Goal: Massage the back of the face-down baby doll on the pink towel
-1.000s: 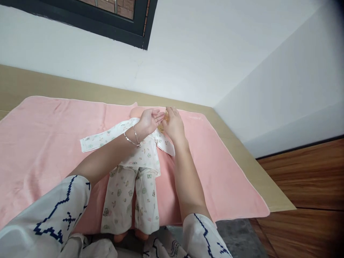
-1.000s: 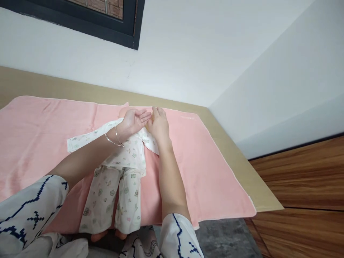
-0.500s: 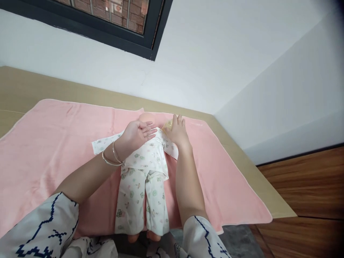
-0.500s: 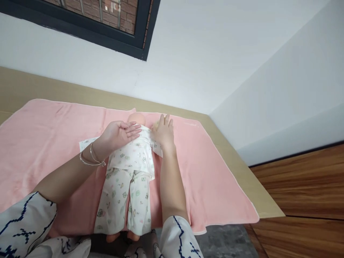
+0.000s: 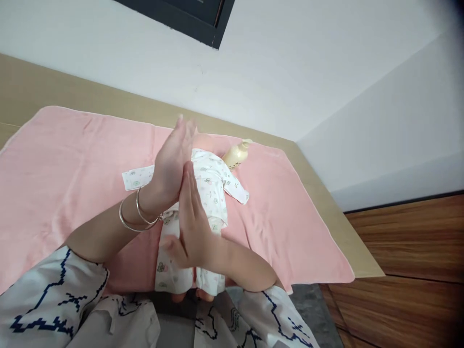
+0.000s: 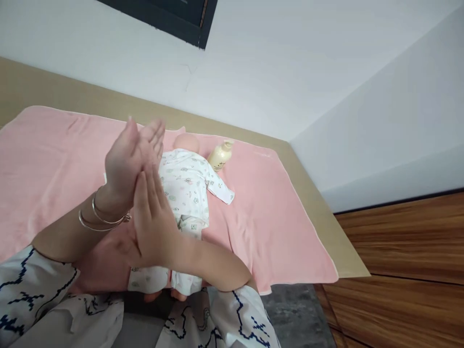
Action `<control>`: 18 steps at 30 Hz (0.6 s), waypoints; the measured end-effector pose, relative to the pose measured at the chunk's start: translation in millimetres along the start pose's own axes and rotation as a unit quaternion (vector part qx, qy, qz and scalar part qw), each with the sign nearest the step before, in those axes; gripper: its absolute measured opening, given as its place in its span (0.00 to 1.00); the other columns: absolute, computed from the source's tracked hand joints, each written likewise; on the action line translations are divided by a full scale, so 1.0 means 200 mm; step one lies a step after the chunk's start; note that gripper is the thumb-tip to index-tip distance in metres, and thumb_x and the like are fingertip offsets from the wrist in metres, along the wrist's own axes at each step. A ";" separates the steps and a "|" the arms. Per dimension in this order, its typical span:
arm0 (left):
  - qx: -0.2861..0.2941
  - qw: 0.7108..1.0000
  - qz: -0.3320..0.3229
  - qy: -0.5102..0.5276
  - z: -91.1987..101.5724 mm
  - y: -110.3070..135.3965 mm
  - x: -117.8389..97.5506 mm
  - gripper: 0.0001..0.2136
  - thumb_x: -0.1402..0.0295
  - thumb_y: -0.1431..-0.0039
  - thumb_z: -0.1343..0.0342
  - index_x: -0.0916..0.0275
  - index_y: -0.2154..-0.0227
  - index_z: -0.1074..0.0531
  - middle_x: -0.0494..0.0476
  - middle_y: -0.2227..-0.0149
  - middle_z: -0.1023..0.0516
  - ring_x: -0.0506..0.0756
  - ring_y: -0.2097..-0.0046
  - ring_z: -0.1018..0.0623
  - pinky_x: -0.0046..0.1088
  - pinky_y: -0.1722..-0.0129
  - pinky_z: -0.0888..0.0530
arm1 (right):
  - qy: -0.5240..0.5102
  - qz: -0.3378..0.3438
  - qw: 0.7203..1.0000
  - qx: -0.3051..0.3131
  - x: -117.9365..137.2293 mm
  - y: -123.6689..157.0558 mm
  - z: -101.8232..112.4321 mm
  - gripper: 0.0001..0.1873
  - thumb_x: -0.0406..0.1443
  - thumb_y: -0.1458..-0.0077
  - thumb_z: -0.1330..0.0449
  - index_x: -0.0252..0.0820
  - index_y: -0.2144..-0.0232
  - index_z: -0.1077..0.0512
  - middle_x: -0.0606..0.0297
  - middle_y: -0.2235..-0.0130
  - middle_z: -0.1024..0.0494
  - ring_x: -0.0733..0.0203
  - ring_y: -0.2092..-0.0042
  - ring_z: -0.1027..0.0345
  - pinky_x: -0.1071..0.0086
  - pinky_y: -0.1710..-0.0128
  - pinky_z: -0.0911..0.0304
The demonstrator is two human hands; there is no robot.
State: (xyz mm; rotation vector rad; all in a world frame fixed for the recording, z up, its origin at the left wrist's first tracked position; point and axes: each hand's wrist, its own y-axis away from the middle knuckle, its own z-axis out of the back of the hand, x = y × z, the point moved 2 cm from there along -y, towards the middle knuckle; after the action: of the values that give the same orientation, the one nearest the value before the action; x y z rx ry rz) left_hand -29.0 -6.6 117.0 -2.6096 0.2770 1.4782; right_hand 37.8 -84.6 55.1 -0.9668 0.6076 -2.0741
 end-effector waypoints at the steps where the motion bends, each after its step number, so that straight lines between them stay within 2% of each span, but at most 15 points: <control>1: 0.014 0.999 -0.052 -0.010 0.00 0.02 -0.01 0.28 0.59 0.26 0.72 0.70 0.31 0.53 0.54 0.28 0.48 0.49 0.26 0.53 0.20 0.33 0.48 | -0.017 0.013 1.000 0.003 0.03 0.02 -0.01 0.51 0.55 0.35 0.55 0.42 0.31 0.86 0.71 0.28 0.87 0.45 0.26 0.87 0.46 0.25 0.69; 3: 0.020 0.993 -0.109 -0.045 0.01 0.06 0.01 0.27 0.61 0.26 0.72 0.68 0.31 0.53 0.51 0.27 0.50 0.49 0.26 0.55 0.20 0.32 0.50 | -0.045 0.005 0.999 0.022 0.04 0.03 0.01 0.47 0.54 0.34 0.59 0.42 0.31 0.85 0.72 0.28 0.87 0.47 0.26 0.87 0.46 0.25 0.68; 5: 0.024 0.988 -0.122 -0.090 0.02 0.12 0.07 0.25 0.60 0.27 0.70 0.59 0.32 0.48 0.46 0.28 0.48 0.50 0.26 0.57 0.23 0.30 0.53 | -0.053 -0.002 0.998 0.032 0.03 0.03 0.05 0.44 0.54 0.34 0.63 0.44 0.30 0.83 0.73 0.27 0.85 0.48 0.26 0.85 0.46 0.25 0.67; 8: 0.091 0.973 -0.125 -0.174 0.00 0.22 0.17 0.24 0.55 0.29 0.64 0.46 0.32 0.47 0.39 0.28 0.47 0.53 0.25 0.61 0.29 0.27 0.57 | -0.032 0.000 0.999 -0.013 0.00 0.01 0.13 0.41 0.54 0.34 0.65 0.48 0.30 0.81 0.74 0.26 0.81 0.49 0.26 0.84 0.45 0.26 0.66; 11: 0.152 0.952 -0.116 -0.237 -0.03 0.30 0.23 0.25 0.56 0.28 0.63 0.41 0.31 0.54 0.33 0.27 0.53 0.53 0.26 0.66 0.32 0.26 0.59 | -0.024 -0.054 0.996 -0.064 -0.03 0.00 0.19 0.35 0.52 0.32 0.68 0.53 0.29 0.73 0.74 0.25 0.70 0.51 0.25 0.80 0.45 0.26 0.65; 14: 0.153 0.957 -0.099 -0.227 -0.05 0.31 0.23 0.25 0.58 0.28 0.62 0.40 0.31 0.55 0.32 0.27 0.53 0.53 0.26 0.66 0.34 0.26 0.59 | -0.023 -0.100 0.991 -0.081 -0.03 -0.01 0.19 0.33 0.52 0.32 0.70 0.58 0.29 0.68 0.76 0.26 0.64 0.54 0.25 0.78 0.47 0.25 0.64; 16: 0.130 0.964 -0.098 -0.209 -0.04 0.29 0.19 0.25 0.58 0.28 0.60 0.43 0.31 0.53 0.33 0.27 0.55 0.53 0.26 0.64 0.32 0.26 0.58 | -0.016 -0.135 0.988 -0.069 -0.02 0.00 0.17 0.33 0.53 0.33 0.73 0.59 0.29 0.71 0.77 0.26 0.62 0.55 0.25 0.78 0.47 0.25 0.64; 18: 0.087 0.972 -0.105 -0.191 -0.01 0.26 0.14 0.24 0.58 0.28 0.58 0.47 0.32 0.47 0.36 0.26 0.56 0.52 0.25 0.61 0.29 0.26 0.57 | 0.001 -0.168 0.985 -0.026 0.00 0.01 0.14 0.35 0.55 0.35 0.76 0.60 0.30 0.77 0.76 0.26 0.60 0.55 0.25 0.74 0.48 0.26 0.60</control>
State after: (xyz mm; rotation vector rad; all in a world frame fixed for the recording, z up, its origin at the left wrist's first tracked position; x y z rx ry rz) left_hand -23.6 -60.4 92.6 -2.0907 0.0802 1.7438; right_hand 60.7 -89.0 70.6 -1.1629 0.5306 -2.3640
